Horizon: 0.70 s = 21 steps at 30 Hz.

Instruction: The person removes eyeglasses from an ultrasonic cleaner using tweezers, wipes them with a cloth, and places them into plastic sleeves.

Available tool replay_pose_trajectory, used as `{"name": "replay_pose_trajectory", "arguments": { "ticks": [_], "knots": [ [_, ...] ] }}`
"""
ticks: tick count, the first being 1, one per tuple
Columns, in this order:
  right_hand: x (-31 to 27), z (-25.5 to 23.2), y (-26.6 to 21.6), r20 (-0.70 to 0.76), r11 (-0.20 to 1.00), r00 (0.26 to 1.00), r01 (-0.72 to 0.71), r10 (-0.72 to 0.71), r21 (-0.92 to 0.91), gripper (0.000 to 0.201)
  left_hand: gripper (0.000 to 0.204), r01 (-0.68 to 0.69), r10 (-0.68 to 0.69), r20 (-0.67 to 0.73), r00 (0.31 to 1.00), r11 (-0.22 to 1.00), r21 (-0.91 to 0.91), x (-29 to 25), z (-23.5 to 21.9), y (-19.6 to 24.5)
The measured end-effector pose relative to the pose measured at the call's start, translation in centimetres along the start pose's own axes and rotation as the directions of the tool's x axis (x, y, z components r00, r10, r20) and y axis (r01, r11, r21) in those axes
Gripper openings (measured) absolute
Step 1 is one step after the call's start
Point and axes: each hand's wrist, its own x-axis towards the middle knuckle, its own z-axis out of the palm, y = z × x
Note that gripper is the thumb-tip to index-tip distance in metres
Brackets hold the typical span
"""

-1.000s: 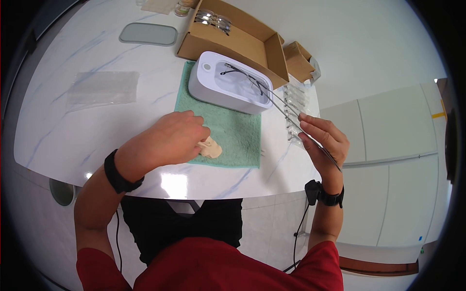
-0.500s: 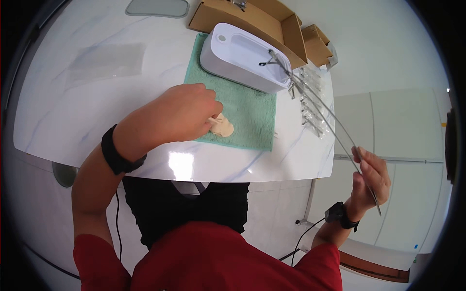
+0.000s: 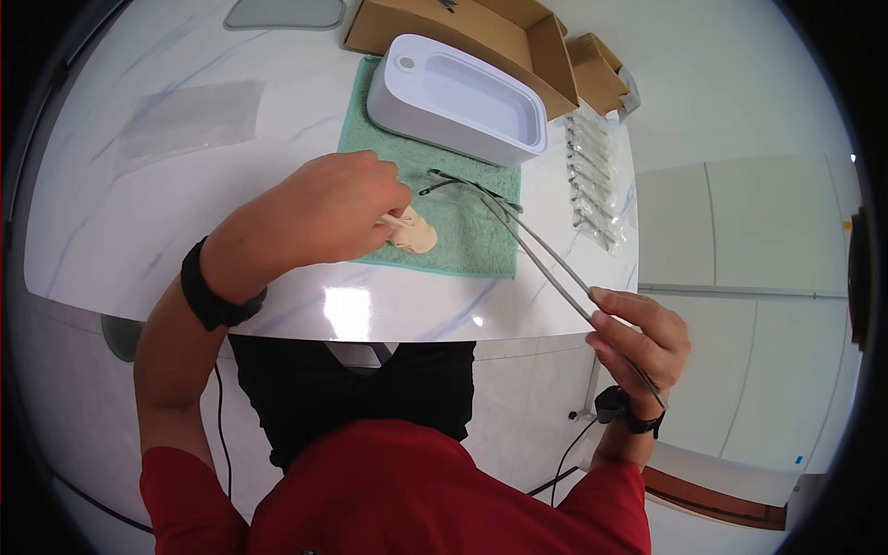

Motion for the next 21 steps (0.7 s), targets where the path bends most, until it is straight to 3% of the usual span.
{"name": "replay_pose_trajectory", "arguments": {
  "ticks": [6, 13, 17, 19, 21],
  "knots": [
    [1.7, 1.5, -0.2, 0.081, 0.998, 0.997, 0.023, -0.018, -0.055, 0.032, 0.011, -0.007, 0.007, -0.008, 1.000, 1.000, -0.008, -0.1, 0.0, 0.0],
    [1.1, -1.4, -0.4, 0.082, 0.998, 0.996, -0.048, 0.045, 0.034, 0.027, 0.011, -0.012, 0.012, -0.023, 1.000, 1.000, -0.001, -0.1, 0.2, 0.0],
    [-0.3, -3.8, 0.4, 0.023, 0.988, 0.997, -0.081, 0.079, 0.128, 0.032, 0.011, -0.005, 0.005, -0.006, 1.000, 1.000, 0.015, 0.0, 0.2, -0.1],
    [-0.8, -4.2, 0.7, -0.109, 0.943, 0.978, -0.138, 0.178, 0.302, 0.035, 0.011, -0.015, 0.015, -0.012, 1.000, 1.000, 0.013, 0.0, 0.3, -0.1],
    [-0.7, -4.2, 1.2, -0.156, 0.933, 0.967, -0.141, 0.202, 0.331, 0.037, 0.011, -0.026, 0.026, -0.019, 0.999, 0.999, 0.028, 0.0, 0.4, -0.2]
  ]
}}
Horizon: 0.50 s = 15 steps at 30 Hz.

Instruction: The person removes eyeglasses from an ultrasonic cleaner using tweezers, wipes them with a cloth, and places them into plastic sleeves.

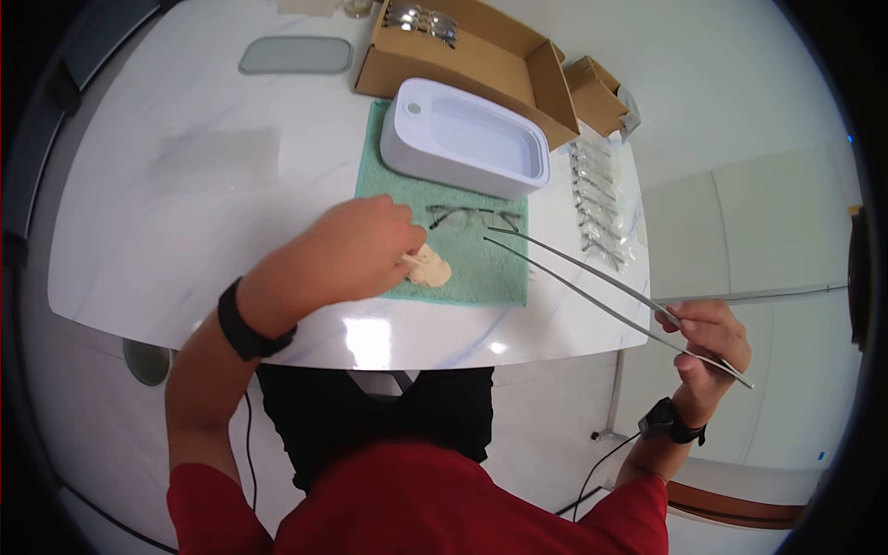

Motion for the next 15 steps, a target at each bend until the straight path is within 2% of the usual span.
{"name": "replay_pose_trajectory", "arguments": {
  "ticks": [2, 4, 6, 8, 10, 11, 15],
  "knots": [
    [0.1, 0.0, 0.5, -0.063, 0.997, 0.997, -0.049, 0.052, 0.058, 0.040, 0.011, -0.014, 0.014, -0.003, 1.000, 1.000, 0.014, 0.0, -0.2, -0.1],
    [0.3, 0.2, 1.0, -0.063, 0.995, 0.996, -0.057, 0.062, 0.086, 0.040, 0.012, 0.000, 0.000, 0.021, 1.000, 1.000, -0.014, 0.0, -0.3, 0.0],
    [0.3, 0.9, 1.6, -0.173, 0.988, 0.976, -0.120, 0.135, 0.094, 0.039, 0.013, 0.005, -0.005, 0.041, 0.999, 1.000, 0.004, 0.0, -0.5, 0.2],
    [0.1, 0.8, 2.5, -0.189, 0.988, 0.973, -0.116, 0.134, 0.104, 0.037, 0.013, 0.017, -0.016, 0.040, 0.999, 0.999, -0.031, 0.0, -0.6, 0.3],
    [0.2, 0.7, 3.2, -0.269, 0.991, 0.957, -0.084, 0.110, 0.107, 0.036, 0.013, 0.013, -0.013, 0.045, 0.999, 1.000, -0.015, 0.0, -0.8, 0.4],
    [0.3, 0.5, 3.2, -0.273, 0.994, 0.957, -0.085, 0.100, 0.065, 0.035, 0.013, 0.009, -0.009, 0.047, 0.999, 1.000, -0.008, 0.1, -0.8, 0.5],
    [-0.2, 0.2, 4.3, -0.324, 0.991, 0.938, -0.100, 0.123, 0.086, 0.033, 0.013, 0.002, -0.003, 0.067, 0.998, 1.000, 0.013, 0.2, -0.7, 0.5]
  ]
}}
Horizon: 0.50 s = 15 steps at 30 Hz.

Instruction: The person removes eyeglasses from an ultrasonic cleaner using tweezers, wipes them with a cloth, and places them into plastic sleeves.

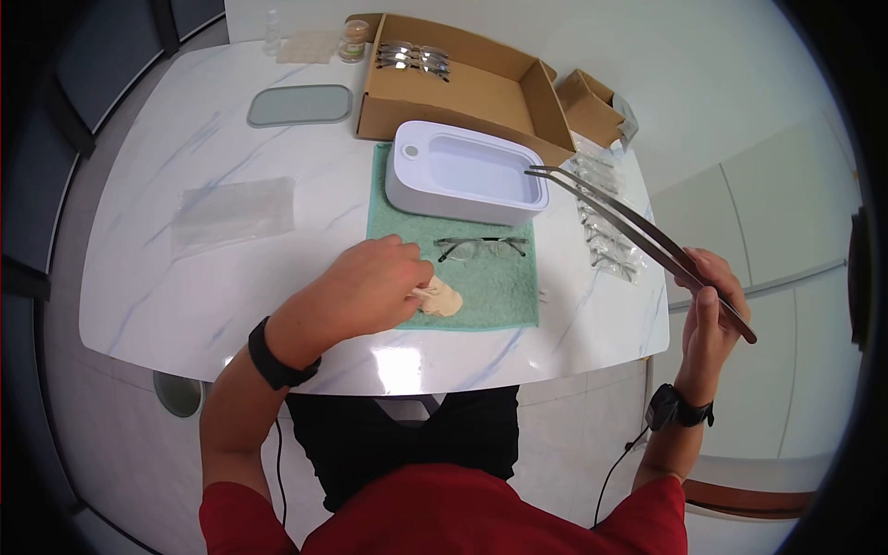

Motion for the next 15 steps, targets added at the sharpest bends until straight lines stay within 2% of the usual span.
{"name": "replay_pose_trajectory", "arguments": {
  "ticks": [10, 13, 15],
  "knots": [
    [0.5, 0.5, 1.5, -0.117, 0.998, 0.992, -0.056, 0.056, 0.001, 0.029, 0.013, 0.015, -0.015, -0.013, 1.000, 1.000, -0.016, 0.0, 0.0, 0.1],
    [2.6, 2.6, 1.4, -0.126, 0.996, 0.989, -0.068, 0.076, 0.062, 0.026, 0.013, 0.016, -0.016, -0.016, 1.000, 1.000, -0.008, 0.0, 0.1, 0.0],
    [4.5, 3.8, 1.7, -0.049, 0.998, 0.998, -0.043, 0.045, 0.044, 0.025, 0.013, 0.010, -0.010, -0.021, 1.000, 1.000, -0.003, 0.0, 0.1, -0.1]
  ]
}}
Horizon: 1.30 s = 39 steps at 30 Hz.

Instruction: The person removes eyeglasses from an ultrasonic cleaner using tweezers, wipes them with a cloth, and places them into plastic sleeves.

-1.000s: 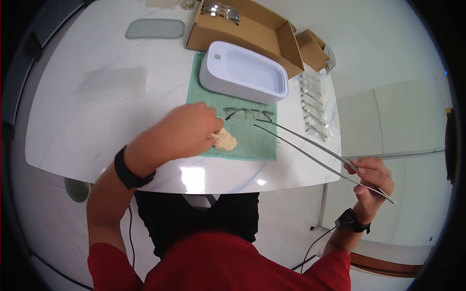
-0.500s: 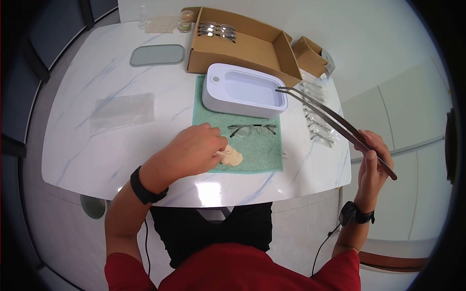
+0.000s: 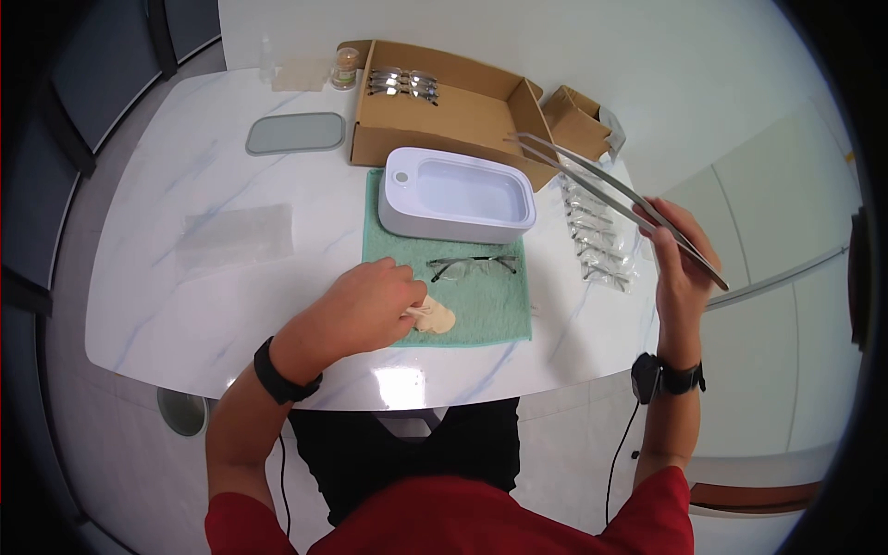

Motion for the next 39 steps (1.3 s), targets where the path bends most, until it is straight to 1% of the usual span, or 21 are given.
{"name": "replay_pose_trajectory", "arguments": {
  "ticks": [2, 4, 7, 9, 10, 11, 12, 13, 14, 16, 19, 26, 31, 34, 37, 39],
  "knots": [
    [2.3, 1.8, 0.3, 0.003, 1.000, 1.000, 0.013, -0.013, -0.006, 0.025, 0.013, -0.003, 0.003, 0.015, 1.000, 1.000, -0.005, 0.0, -0.2, 0.0],
    [4.8, 3.8, 1.0, 0.030, 0.999, 1.000, -0.007, 0.006, 0.042, 0.025, 0.013, -0.011, 0.011, 0.004, 1.000, 1.000, -0.008, 0.0, 0.0, -0.2],
    [8.8, 6.9, 3.1, 0.067, 0.998, 0.998, -0.007, 0.002, 0.069, 0.025, 0.013, -0.022, 0.022, -0.007, 1.000, 1.000, -0.009, 0.0, -0.1, -0.1],
    [11.2, 9.0, 4.7, 0.114, 0.999, 0.993, -0.041, 0.039, 0.009, 0.025, 0.013, -0.025, 0.025, -0.005, 1.000, 1.000, -0.003, -0.1, 0.0, -0.1],
    [12.2, 10.0, 5.4, 0.113, 0.999, 0.993, -0.038, 0.037, 0.009, 0.025, 0.013, -0.043, 0.043, -0.027, 0.999, 0.999, -0.006, -0.1, 0.1, -0.2],
    [13.1, 10.9, 6.0, 0.148, 0.999, 0.988, -0.036, 0.038, -0.021, 0.027, 0.012, -0.060, 0.059, -0.048, 0.997, 0.998, -0.009, -0.1, 0.2, -0.3],
    [13.9, 11.8, 6.5, 0.183, 0.998, 0.982, -0.031, 0.040, -0.050, 0.028, 0.012, -0.058, 0.057, -0.050, 0.997, 0.998, -0.008, -0.1, 0.3, -0.3],
    [14.6, 12.6, 7.0, 0.194, 0.997, 0.981, 0.005, 0.010, -0.074, 0.031, 0.012, -0.068, 0.067, -0.054, 0.996, 0.998, -0.001, -0.1, 0.4, -0.3],
    [15.3, 13.3, 7.4, 0.196, 0.997, 0.981, 0.007, 0.007, -0.073, 0.031, 0.013, -0.078, 0.078, -0.058, 0.995, 0.997, 0.006, -0.1, 0.4, -0.4],
    [16.3, 14.5, 8.1, 0.220, 0.985, 0.975, 0.005, 0.033, -0.173, 0.032, 0.013, -0.071, 0.072, -0.058, 0.996, 0.997, 0.007, -0.1, 0.6, -0.4],
    [17.5, 15.7, 9.0, 0.252, 0.978, 0.967, 0.021, 0.033, -0.207, 0.032, 0.014, -0.063, 0.064, -0.061, 0.996, 0.998, 0.005, -0.2, 0.6, -0.4],
    [18.5, 17.5, 11.1, 0.258, 0.982, 0.966, 0.022, 0.027, -0.185, 0.032, 0.013, -0.072, 0.073, -0.076, 0.994, 0.997, 0.011, -0.2, 0.7, -0.5],
    [18.2, 17.7, 11.4, 0.260, 0.986, 0.966, 0.054, -0.012, -0.156, 0.031, 0.012, -0.060, 0.061, -0.087, 0.994, 0.998, 0.020, -0.2, 0.8, -0.3],
    [17.7, 17.4, 10.6, 0.252, 0.993, 0.968, 0.028, 0.002, -0.115, 0.029, 0.011, -0.054, 0.056, -0.086, 0.995, 0.998, 0.024, -0.3, 0.7, -0.2],
    [17.7, 17.3, 11.2, 0.264, 0.997, 0.965, 0.024, -0.005, -0.068, 0.028, 0.011, -0.055, 0.058, -0.079, 0.995, 0.998, 0.030, -0.2, 0.6, -0.1],
    [17.8, 17.4, 11.4, 0.266, 0.995, 0.964, 0.040, -0.014, -0.092, 0.027, 0.011, -0.053, 0.055, -0.071, 0.996, 0.998, 0.033, -0.2, 0.6, -0.1]
  ]
}}
